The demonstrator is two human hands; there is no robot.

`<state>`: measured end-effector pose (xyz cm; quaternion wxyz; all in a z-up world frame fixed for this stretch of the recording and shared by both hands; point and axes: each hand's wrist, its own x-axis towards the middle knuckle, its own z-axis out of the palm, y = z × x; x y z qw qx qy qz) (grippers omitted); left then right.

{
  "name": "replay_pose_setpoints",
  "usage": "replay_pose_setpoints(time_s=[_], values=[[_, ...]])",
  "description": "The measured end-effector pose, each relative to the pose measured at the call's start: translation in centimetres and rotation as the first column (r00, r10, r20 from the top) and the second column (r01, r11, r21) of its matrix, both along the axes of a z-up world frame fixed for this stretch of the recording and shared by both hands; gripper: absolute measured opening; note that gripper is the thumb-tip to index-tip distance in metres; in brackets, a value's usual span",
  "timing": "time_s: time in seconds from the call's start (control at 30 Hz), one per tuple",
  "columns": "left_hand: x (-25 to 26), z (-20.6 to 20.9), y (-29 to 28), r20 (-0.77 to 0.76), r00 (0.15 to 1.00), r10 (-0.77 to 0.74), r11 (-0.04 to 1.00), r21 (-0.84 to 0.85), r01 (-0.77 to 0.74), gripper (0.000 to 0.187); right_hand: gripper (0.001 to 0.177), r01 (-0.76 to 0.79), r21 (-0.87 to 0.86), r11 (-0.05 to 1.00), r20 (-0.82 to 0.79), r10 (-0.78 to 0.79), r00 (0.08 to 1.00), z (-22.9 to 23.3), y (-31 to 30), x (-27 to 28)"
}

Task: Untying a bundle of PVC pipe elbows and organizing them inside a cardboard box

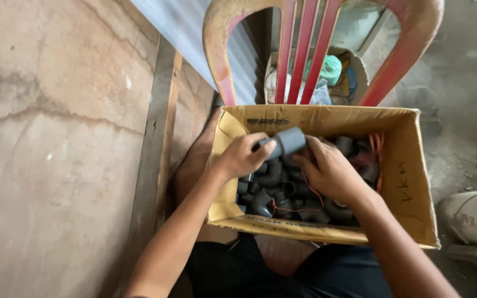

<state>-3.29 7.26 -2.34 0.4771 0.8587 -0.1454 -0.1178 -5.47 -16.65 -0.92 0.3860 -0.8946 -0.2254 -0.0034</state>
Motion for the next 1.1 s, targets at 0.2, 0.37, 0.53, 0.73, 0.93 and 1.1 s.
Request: replay_pose_setpoints(time_s=[0.2,0.37,0.53,0.73,0.93,1.1], values=[[-4.2,2.2,-0.9,-0.044,0.999,-0.016,0.999,0.046,0.018,0.051,0.018,0.140,0.091,0.986,-0.106,-0.130,0.986,-0.4,-2.5,-4.9],[-6.3,2.2,-1.8,-0.073,0.996,0.060,0.995,0.082,-0.054,0.046,0.023,0.587,0.491,0.643,-0.413,-0.422,0.807,3.1,-4.6,-7.7],[-7.6,-0.4,-2.3,0.018,0.980,0.198,0.975,0.097,-0.199,0.041,0.035,0.752,0.633,0.183,-0.367,-0.785,0.500,-1.3,-7.0,-8.0],[-8.3,-0.3,-2.4,0.031,0.978,0.204,0.973,0.104,-0.206,0.043,0.090,0.411,-0.046,0.910,0.486,-0.339,0.805,-0.7,-2.6,-9.0],[-8.5,0.5,-2.0,0.037,0.983,0.178,0.982,0.058,-0.180,0.044,0.021,0.143,0.051,0.988,0.035,-0.145,0.989,-1.2,-3.2,-8.4],[-9.1,1.8,-2.6,0.012,0.999,-0.030,0.999,0.039,0.030,0.047,0.065,-0.002,-0.056,0.998,-0.015,0.001,1.000,-1.0,-3.0,-8.6]])
